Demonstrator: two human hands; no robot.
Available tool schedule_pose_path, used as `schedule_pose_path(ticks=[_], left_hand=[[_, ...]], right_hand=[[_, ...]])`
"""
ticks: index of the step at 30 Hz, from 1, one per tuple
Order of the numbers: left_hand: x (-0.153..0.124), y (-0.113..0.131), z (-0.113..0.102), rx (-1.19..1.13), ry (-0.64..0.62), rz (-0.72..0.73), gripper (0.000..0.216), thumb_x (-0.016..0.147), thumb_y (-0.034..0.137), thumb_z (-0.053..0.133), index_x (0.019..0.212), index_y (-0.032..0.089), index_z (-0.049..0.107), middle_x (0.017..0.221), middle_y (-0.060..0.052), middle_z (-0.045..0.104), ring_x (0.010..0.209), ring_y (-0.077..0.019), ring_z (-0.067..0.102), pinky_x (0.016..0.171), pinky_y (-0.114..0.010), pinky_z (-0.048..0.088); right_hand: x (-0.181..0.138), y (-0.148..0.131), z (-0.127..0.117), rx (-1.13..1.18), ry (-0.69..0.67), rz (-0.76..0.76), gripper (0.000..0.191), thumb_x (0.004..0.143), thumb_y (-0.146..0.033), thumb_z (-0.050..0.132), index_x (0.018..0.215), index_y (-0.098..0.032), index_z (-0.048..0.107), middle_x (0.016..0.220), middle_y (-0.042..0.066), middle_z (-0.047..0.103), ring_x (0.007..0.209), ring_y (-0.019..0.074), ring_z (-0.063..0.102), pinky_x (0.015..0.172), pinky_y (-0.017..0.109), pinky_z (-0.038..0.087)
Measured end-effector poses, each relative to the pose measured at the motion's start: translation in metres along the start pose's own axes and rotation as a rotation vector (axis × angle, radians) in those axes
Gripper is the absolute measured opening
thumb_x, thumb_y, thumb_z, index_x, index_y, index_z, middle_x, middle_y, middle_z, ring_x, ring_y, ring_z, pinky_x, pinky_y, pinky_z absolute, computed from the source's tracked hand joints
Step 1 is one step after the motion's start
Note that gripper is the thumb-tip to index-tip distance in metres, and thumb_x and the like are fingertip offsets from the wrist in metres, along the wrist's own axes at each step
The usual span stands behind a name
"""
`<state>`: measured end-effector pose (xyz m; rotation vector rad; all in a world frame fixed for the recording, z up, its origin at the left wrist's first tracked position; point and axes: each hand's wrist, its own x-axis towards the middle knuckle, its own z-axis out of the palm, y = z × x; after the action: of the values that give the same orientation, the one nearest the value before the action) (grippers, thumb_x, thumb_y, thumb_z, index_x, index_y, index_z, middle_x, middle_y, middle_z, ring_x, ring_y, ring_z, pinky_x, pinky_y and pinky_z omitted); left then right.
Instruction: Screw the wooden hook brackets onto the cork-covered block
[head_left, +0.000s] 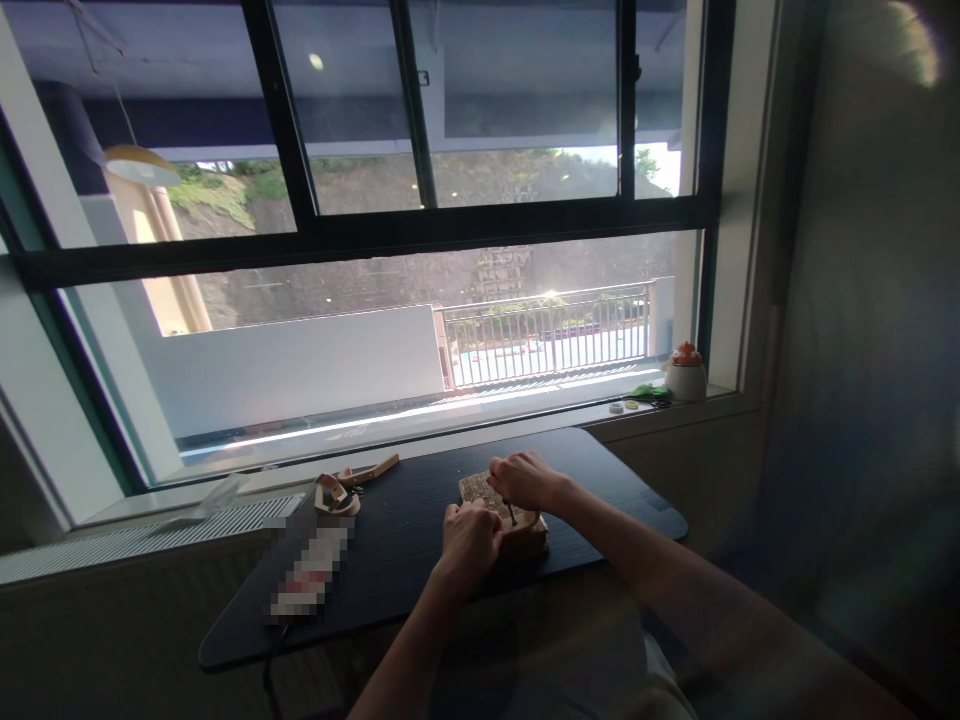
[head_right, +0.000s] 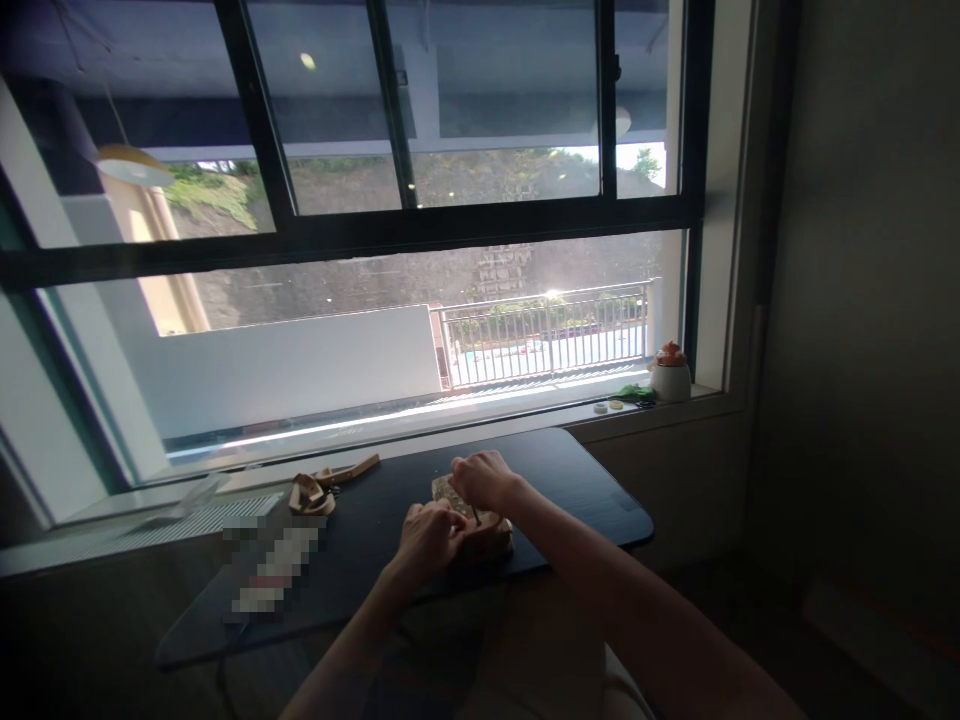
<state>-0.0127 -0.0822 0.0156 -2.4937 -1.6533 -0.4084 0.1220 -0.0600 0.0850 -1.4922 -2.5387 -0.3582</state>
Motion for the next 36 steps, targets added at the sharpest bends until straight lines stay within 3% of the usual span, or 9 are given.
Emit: schedule_pose_path(ticks=[7, 13, 17, 23, 29, 36], left_hand=[[0.001, -0.001, 0.001, 0.01, 0.003, 0.002, 0.021, 0.079, 0.032, 0.048, 0.083, 0.028, 0.068, 0.087, -0.005, 0.061, 0.085, -0.0202, 0.054, 0.076, -0.035, 0.031], [0.001, -0.002, 0.003, -0.018, 0.012, -0.006, 0.02, 0.078, 0.03, 0.05, 0.083, 0.03, 0.069, 0.085, -0.004, 0.061, 0.084, -0.0198, 0.054, 0.076, -0.034, 0.031], [0.0, -0.002, 0.002, -0.031, 0.029, -0.003, 0.02, 0.077, 0.03, 0.05, 0.083, 0.029, 0.069, 0.085, -0.004, 0.061, 0.084, -0.0196, 0.054, 0.077, -0.034, 0.031], [-0.001, 0.0, -0.001, -0.021, 0.007, -0.003, 0.021, 0.079, 0.031, 0.048, 0.08, 0.027, 0.069, 0.086, -0.005, 0.06, 0.086, -0.02, 0.053, 0.077, -0.035, 0.031], [-0.001, 0.002, -0.003, -0.007, -0.033, -0.027, 0.021, 0.079, 0.031, 0.049, 0.083, 0.026, 0.069, 0.089, -0.005, 0.061, 0.088, -0.0198, 0.053, 0.079, -0.034, 0.031], [-0.001, 0.002, -0.004, -0.009, -0.018, -0.017, 0.021, 0.079, 0.03, 0.048, 0.084, 0.028, 0.069, 0.09, -0.005, 0.061, 0.088, -0.0204, 0.054, 0.078, -0.034, 0.031]], right_hand=[[0.009, 0.006, 0.009, 0.007, 0.006, 0.143, 0.04, 0.089, -0.035, 0.029, 0.099, -0.013, 0.06, 0.088, 0.016, 0.067, 0.084, 0.0248, 0.063, 0.066, 0.033, 0.044], [0.003, 0.007, -0.009, -0.033, -0.004, 0.061, 0.037, 0.086, -0.037, 0.035, 0.083, -0.017, 0.067, 0.086, 0.013, 0.068, 0.081, 0.0254, 0.063, 0.066, 0.033, 0.044], [-0.001, 0.003, -0.008, -0.091, 0.031, -0.06, 0.035, 0.086, -0.034, 0.036, 0.086, -0.016, 0.066, 0.082, 0.013, 0.069, 0.078, 0.0249, 0.064, 0.064, 0.032, 0.045], [0.003, -0.004, 0.004, -0.092, 0.036, 0.007, 0.032, 0.086, -0.026, 0.035, 0.087, -0.014, 0.064, 0.08, 0.014, 0.068, 0.076, 0.0252, 0.064, 0.062, 0.032, 0.045], [0.01, 0.001, 0.002, -0.081, -0.001, 0.086, 0.033, 0.086, -0.025, 0.034, 0.088, -0.013, 0.065, 0.082, 0.015, 0.068, 0.078, 0.0252, 0.064, 0.061, 0.032, 0.046], [0.001, 0.003, -0.013, -0.087, -0.047, 0.007, 0.03, 0.081, -0.033, 0.041, 0.09, -0.016, 0.064, 0.086, 0.013, 0.069, 0.079, 0.0254, 0.064, 0.062, 0.032, 0.045]])
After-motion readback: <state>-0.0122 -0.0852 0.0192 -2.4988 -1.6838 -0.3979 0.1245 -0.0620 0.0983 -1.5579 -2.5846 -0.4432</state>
